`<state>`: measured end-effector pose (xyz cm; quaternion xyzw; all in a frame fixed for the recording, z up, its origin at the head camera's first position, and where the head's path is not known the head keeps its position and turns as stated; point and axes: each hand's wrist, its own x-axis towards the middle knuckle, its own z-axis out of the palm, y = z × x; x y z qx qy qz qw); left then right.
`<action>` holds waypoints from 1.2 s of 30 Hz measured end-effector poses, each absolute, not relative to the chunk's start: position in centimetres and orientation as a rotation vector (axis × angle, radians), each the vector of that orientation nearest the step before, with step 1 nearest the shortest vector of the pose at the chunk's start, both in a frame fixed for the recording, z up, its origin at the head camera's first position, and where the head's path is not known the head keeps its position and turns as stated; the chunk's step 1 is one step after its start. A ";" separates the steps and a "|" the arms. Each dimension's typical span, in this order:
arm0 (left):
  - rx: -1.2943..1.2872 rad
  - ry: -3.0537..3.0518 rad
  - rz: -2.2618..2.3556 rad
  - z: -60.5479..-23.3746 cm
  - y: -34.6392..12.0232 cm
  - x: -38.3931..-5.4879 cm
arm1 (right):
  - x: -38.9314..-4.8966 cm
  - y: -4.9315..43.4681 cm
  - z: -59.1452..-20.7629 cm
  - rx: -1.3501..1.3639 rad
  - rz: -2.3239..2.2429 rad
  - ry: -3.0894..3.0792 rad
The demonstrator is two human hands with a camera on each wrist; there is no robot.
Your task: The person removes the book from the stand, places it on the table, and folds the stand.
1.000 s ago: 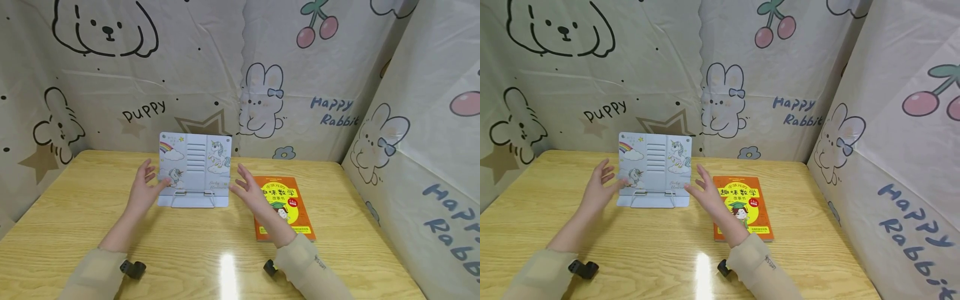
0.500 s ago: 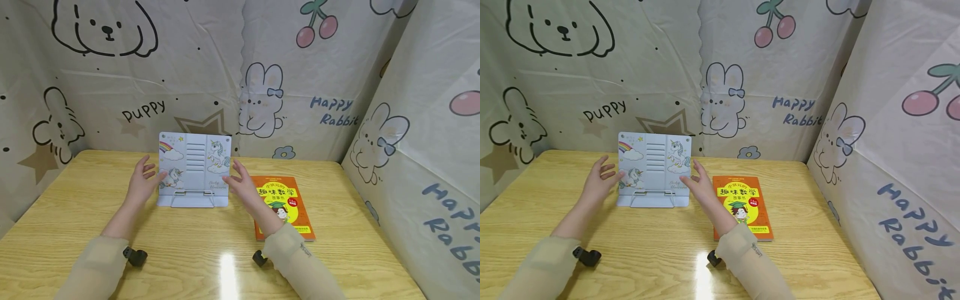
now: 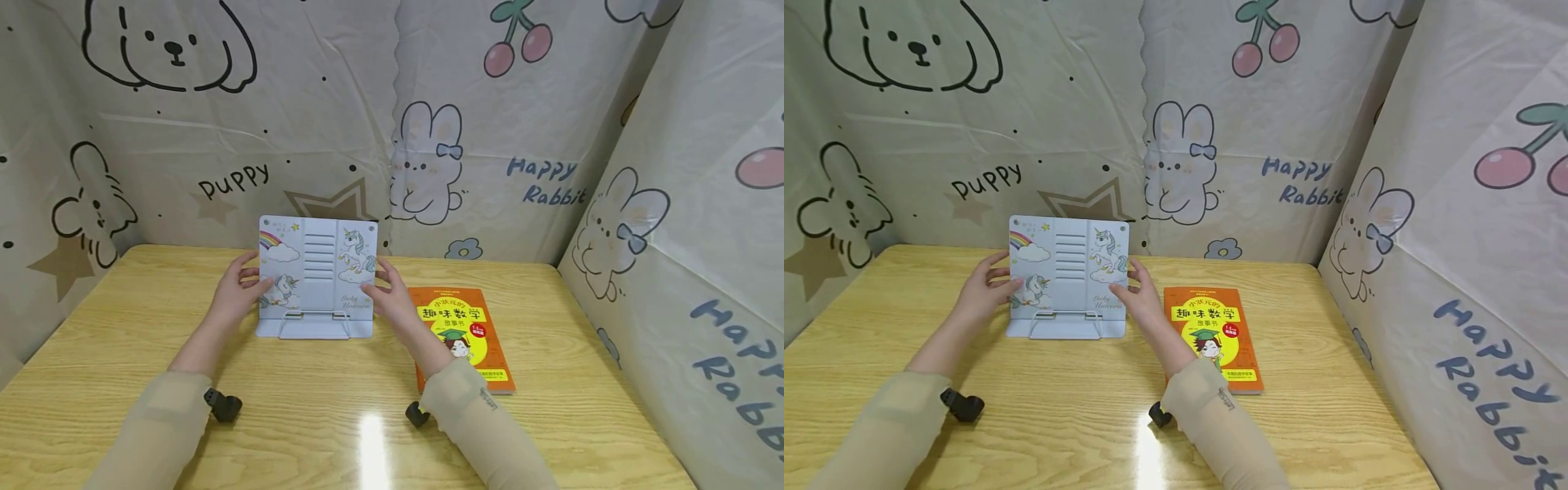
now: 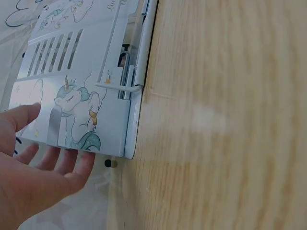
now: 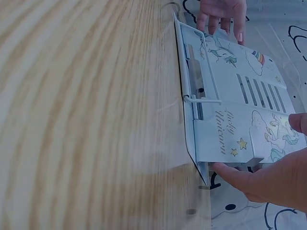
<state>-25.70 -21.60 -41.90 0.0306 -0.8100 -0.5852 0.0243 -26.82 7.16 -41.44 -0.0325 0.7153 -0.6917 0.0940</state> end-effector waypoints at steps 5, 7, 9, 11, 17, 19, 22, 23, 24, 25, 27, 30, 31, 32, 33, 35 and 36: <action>0.064 -2.539 -1.818 -41.8 -21.6 -26.1 | -27.0 6.9 -41.6 -0.110 -2.077 2.094; 0.066 -2.541 -1.823 -41.8 -21.6 -26.1 | -27.0 6.8 -41.6 -0.119 -2.079 2.096; 0.074 -2.551 -1.816 -41.7 -21.6 -26.2 | -27.0 6.8 -41.6 -0.126 -2.074 2.099; 0.074 -2.562 -1.802 -41.7 -21.6 -26.3 | -27.0 6.8 -41.6 -0.140 -2.074 2.097; 0.059 -2.564 -1.788 -42.0 -21.9 -26.7 | -26.8 6.8 -41.2 -0.157 -2.072 2.070; 0.057 -2.559 -1.787 -42.1 -21.9 -26.8 | -26.9 6.8 -41.2 -0.160 -2.071 2.072; 0.061 -2.561 -1.774 -42.1 -21.8 -26.8 | -26.8 6.8 -41.2 -0.156 -2.065 2.090; 0.065 -2.563 -1.764 -42.0 -21.8 -26.8 | -26.8 6.8 -41.2 -0.150 -2.062 2.100; 0.067 -2.562 -1.757 -42.0 -21.7 -26.7 | -27.0 6.8 -41.5 -0.144 -2.060 2.112; 0.068 -2.561 -1.749 -42.0 -21.7 -26.7 | -27.0 6.8 -41.5 -0.140 -2.057 2.116; 0.072 -2.564 -1.726 -41.9 -21.6 -26.7 | -26.9 6.8 -41.4 -0.138 -2.043 2.135; 0.074 -2.564 -1.700 -41.9 -21.5 -26.6 | -26.9 6.9 -41.4 -0.140 -2.022 2.163; 0.074 -2.567 -1.691 -41.9 -21.5 -26.6 | -26.9 6.9 -41.4 -0.141 -2.014 2.173; 0.075 -2.569 -1.686 -41.8 -21.4 -26.6 | -26.9 6.9 -41.4 -0.138 -2.004 2.185; 0.075 -2.568 -1.686 -41.8 -21.4 -26.5 | -26.9 6.9 -41.4 -0.137 -1.993 2.195; 0.080 -2.571 -1.684 -41.8 -21.4 -26.5 | -27.0 7.0 -41.4 -0.131 -1.984 2.198; 0.082 -2.569 -1.690 -41.8 -21.4 -26.5 | -27.0 7.0 -41.3 -0.129 -1.979 2.199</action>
